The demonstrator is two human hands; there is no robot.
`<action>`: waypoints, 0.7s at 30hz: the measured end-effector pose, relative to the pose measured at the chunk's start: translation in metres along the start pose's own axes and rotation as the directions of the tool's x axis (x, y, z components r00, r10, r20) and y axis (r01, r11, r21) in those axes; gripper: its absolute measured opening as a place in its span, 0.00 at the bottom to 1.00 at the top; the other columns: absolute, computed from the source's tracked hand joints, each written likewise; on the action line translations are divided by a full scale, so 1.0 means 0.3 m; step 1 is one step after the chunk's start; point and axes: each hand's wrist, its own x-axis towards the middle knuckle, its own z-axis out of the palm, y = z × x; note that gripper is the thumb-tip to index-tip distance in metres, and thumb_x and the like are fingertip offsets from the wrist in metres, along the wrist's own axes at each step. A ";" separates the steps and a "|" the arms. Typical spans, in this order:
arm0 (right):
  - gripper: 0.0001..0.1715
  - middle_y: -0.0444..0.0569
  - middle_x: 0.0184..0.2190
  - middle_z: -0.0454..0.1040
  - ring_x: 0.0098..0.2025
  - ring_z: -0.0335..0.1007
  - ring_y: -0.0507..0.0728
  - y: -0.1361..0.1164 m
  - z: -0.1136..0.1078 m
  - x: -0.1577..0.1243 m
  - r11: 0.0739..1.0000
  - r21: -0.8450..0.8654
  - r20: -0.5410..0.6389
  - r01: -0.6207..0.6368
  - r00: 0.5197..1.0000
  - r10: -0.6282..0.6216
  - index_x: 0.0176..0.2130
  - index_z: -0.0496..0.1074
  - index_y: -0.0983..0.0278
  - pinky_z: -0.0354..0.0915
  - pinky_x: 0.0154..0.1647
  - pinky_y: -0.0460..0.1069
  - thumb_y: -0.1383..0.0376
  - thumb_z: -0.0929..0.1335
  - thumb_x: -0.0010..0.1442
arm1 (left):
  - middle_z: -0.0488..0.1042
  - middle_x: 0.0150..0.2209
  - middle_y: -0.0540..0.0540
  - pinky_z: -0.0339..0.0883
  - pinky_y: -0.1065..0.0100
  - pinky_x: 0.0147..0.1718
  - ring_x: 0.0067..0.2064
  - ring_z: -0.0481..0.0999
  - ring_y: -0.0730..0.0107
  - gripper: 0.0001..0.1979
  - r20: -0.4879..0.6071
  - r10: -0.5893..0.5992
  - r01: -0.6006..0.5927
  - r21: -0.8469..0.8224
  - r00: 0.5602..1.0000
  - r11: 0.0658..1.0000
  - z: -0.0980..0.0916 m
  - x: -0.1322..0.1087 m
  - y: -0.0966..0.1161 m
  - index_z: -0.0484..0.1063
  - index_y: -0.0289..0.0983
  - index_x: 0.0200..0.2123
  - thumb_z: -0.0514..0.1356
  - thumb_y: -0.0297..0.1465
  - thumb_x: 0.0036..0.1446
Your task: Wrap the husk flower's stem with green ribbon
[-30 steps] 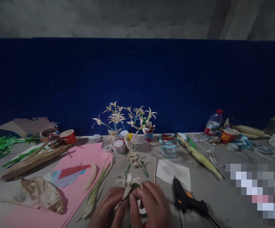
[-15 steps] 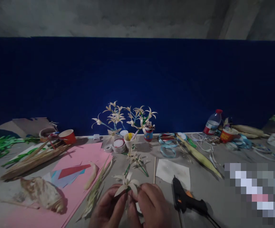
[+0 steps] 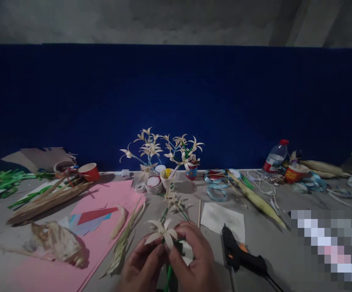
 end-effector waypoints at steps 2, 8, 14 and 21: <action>0.09 0.46 0.39 0.78 0.43 0.76 0.56 -0.008 0.000 0.005 1.000 0.005 -0.005 0.013 1.000 -0.012 0.37 0.73 0.59 0.71 0.42 0.43 0.71 0.67 0.58 | 0.77 0.20 0.51 0.65 0.78 0.23 0.22 0.70 0.77 0.18 -0.004 -0.016 0.016 -0.015 1.000 1.000 0.004 -0.002 0.006 0.80 0.35 0.25 0.76 0.41 0.33; 0.05 0.46 0.35 0.78 0.40 0.77 0.55 -0.016 0.006 0.017 0.993 0.101 -0.008 -0.060 0.998 0.061 0.34 0.73 0.60 0.71 0.39 0.43 0.69 0.67 0.59 | 0.77 0.20 0.51 0.66 0.77 0.24 0.21 0.72 0.77 0.18 0.030 -0.129 0.130 -0.047 0.991 0.990 -0.010 0.000 0.002 0.79 0.35 0.26 0.77 0.39 0.32; 0.05 0.45 0.35 0.77 0.40 0.76 0.54 -0.012 0.016 0.013 0.987 0.149 -0.040 -0.058 0.997 0.065 0.34 0.74 0.59 0.70 0.41 0.42 0.69 0.69 0.59 | 0.77 0.23 0.51 0.66 0.76 0.26 0.24 0.72 0.76 0.14 0.121 -0.073 0.080 -0.053 0.990 0.995 -0.021 0.005 -0.004 0.79 0.35 0.26 0.76 0.36 0.38; 0.04 0.43 0.34 0.77 0.39 0.76 0.53 -0.012 0.019 0.001 0.984 0.154 -0.031 -0.094 0.995 0.099 0.33 0.74 0.57 0.70 0.41 0.41 0.68 0.70 0.59 | 0.77 0.21 0.51 0.65 0.78 0.25 0.23 0.70 0.78 0.15 0.088 -0.166 0.177 -0.145 0.982 0.973 0.009 -0.005 0.032 0.80 0.35 0.23 0.77 0.36 0.33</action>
